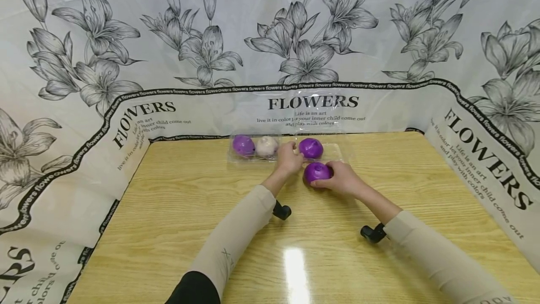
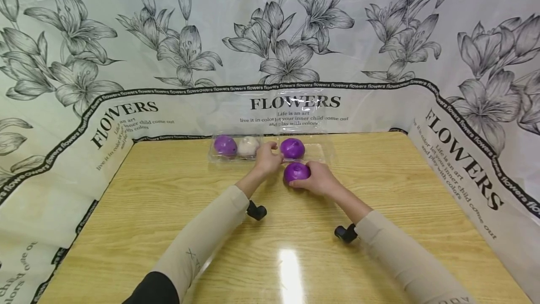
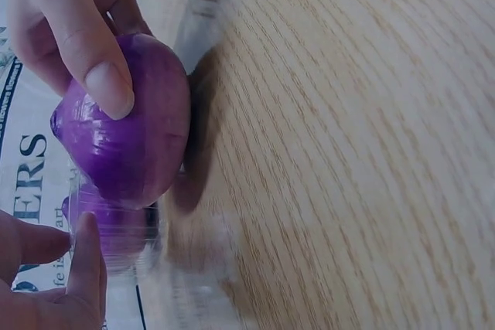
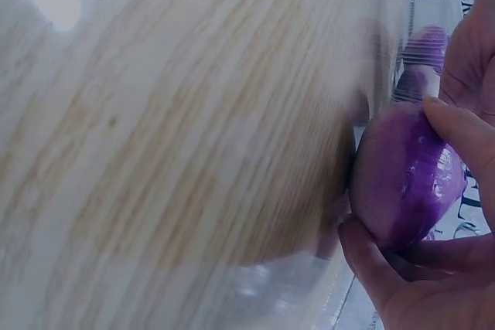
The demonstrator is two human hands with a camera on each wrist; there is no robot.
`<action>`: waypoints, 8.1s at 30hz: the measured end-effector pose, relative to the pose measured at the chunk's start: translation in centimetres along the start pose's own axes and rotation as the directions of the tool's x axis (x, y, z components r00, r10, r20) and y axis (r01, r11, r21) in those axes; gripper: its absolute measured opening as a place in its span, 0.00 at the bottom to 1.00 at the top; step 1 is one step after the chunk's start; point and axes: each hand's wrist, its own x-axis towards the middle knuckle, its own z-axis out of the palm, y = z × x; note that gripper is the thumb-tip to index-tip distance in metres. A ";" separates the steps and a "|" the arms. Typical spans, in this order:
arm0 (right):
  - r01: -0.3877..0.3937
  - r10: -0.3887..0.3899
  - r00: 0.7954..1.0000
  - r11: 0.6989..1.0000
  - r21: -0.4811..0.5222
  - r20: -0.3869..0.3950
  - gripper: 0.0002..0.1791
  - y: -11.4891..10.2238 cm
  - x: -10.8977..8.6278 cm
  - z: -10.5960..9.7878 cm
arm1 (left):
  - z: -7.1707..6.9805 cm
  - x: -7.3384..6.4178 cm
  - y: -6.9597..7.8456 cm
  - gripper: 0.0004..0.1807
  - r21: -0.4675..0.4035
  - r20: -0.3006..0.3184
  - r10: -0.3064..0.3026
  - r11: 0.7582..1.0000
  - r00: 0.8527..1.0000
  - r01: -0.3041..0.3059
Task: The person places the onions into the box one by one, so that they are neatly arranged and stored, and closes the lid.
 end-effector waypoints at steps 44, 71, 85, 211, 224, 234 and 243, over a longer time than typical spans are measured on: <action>-0.003 -0.002 0.998 0.997 -0.072 -0.069 0.45 1.5 3.9 -6.5 | -0.1 0.0 -0.3 0.29 0.014 0.007 0.032 0.999 0.999 -0.032; -0.019 -0.009 0.996 0.946 -0.322 -0.086 0.37 3.3 7.2 -5.8 | -0.1 0.1 -0.3 0.28 0.029 0.002 0.069 0.997 0.998 -0.069; -0.042 0.032 0.999 0.950 -0.308 -0.039 0.34 3.3 7.9 -5.5 | -0.1 0.1 -0.2 0.29 0.005 0.021 0.043 0.999 0.999 -0.043; -0.135 0.093 0.986 0.930 0.341 0.138 0.32 7.3 2.3 -7.9 | 1.3 -1.5 -1.0 0.34 -0.475 0.171 -0.093 0.865 0.981 0.165; -0.220 0.119 0.971 0.780 0.586 0.208 0.32 7.5 2.6 -7.6 | 1.9 -1.1 -0.9 0.24 -0.625 0.176 -0.141 0.749 0.974 0.221; -0.245 0.134 0.965 0.766 0.595 0.225 0.33 7.3 2.5 -7.6 | 1.6 -1.4 -0.8 0.24 -0.627 0.173 -0.123 0.752 0.977 0.205; -0.254 0.145 0.964 0.744 0.618 0.222 0.32 7.2 2.5 -7.7 | 1.8 -1.4 -0.8 0.24 -0.665 0.167 -0.114 0.720 0.979 0.198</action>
